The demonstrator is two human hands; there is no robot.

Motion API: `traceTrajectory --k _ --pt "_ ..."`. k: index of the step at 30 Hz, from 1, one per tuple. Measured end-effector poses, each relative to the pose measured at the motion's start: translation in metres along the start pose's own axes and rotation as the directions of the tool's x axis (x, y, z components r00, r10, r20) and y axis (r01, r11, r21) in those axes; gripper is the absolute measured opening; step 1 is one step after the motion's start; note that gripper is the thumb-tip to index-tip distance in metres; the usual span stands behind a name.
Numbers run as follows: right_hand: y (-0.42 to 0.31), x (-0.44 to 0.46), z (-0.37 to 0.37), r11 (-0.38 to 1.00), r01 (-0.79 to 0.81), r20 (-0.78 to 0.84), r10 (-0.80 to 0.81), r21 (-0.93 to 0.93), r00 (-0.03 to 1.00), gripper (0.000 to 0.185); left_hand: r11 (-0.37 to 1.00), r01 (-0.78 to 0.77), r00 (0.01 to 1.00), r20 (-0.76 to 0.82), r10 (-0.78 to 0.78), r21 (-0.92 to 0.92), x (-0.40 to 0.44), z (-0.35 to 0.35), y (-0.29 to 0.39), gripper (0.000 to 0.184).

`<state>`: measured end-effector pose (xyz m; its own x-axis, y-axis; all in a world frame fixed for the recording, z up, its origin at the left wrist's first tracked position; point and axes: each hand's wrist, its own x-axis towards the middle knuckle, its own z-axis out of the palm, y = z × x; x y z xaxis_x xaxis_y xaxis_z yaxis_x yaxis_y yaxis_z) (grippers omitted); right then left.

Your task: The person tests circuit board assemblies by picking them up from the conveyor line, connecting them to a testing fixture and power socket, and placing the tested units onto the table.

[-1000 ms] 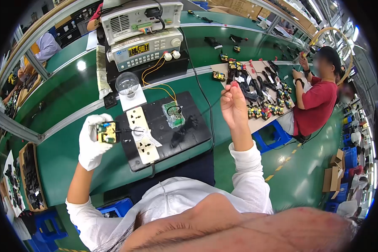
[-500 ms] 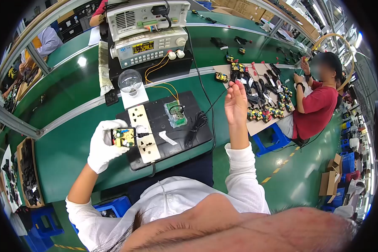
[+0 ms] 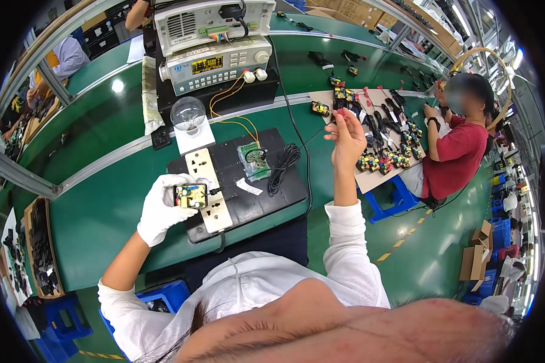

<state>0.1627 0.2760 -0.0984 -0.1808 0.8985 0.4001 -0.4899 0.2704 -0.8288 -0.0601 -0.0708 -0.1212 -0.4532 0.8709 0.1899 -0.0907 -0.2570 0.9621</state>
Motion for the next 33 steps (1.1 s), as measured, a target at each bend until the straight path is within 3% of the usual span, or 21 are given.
traceTrajectory --k 4,13,16,27,29,33 --pt "0.008 0.002 -0.009 0.992 0.065 0.012 -0.064 -0.107 0.998 0.028 1.0 -0.004 1.0 0.029 0.003 0.024 0.0 -0.003 -0.01 0.07" --pt "0.022 0.004 -0.028 0.912 0.003 0.192 0.083 -0.411 0.978 0.028 0.995 0.094 0.996 -0.011 -0.094 -0.034 0.001 0.005 -0.007 0.067" --pt "0.031 0.004 -0.033 0.939 -0.166 0.237 0.242 -0.3 0.941 0.033 0.991 0.124 0.992 -0.016 -0.125 -0.058 0.002 0.009 0.0 0.066" --pt "0.027 0.001 -0.041 0.955 -0.144 0.182 0.195 -0.261 0.964 0.033 0.988 0.135 0.989 -0.056 -0.139 -0.071 0.002 0.004 -0.009 0.067" --pt "0.031 0.005 -0.051 0.945 -0.289 0.162 0.313 -0.155 0.936 0.035 0.987 0.132 0.988 -0.067 -0.138 -0.088 0.001 0.003 -0.01 0.067" --pt "0.027 0.003 -0.052 0.938 -0.344 0.161 0.347 -0.045 0.924 0.033 0.986 0.147 0.985 -0.074 -0.154 -0.084 0.001 0.004 -0.007 0.067"
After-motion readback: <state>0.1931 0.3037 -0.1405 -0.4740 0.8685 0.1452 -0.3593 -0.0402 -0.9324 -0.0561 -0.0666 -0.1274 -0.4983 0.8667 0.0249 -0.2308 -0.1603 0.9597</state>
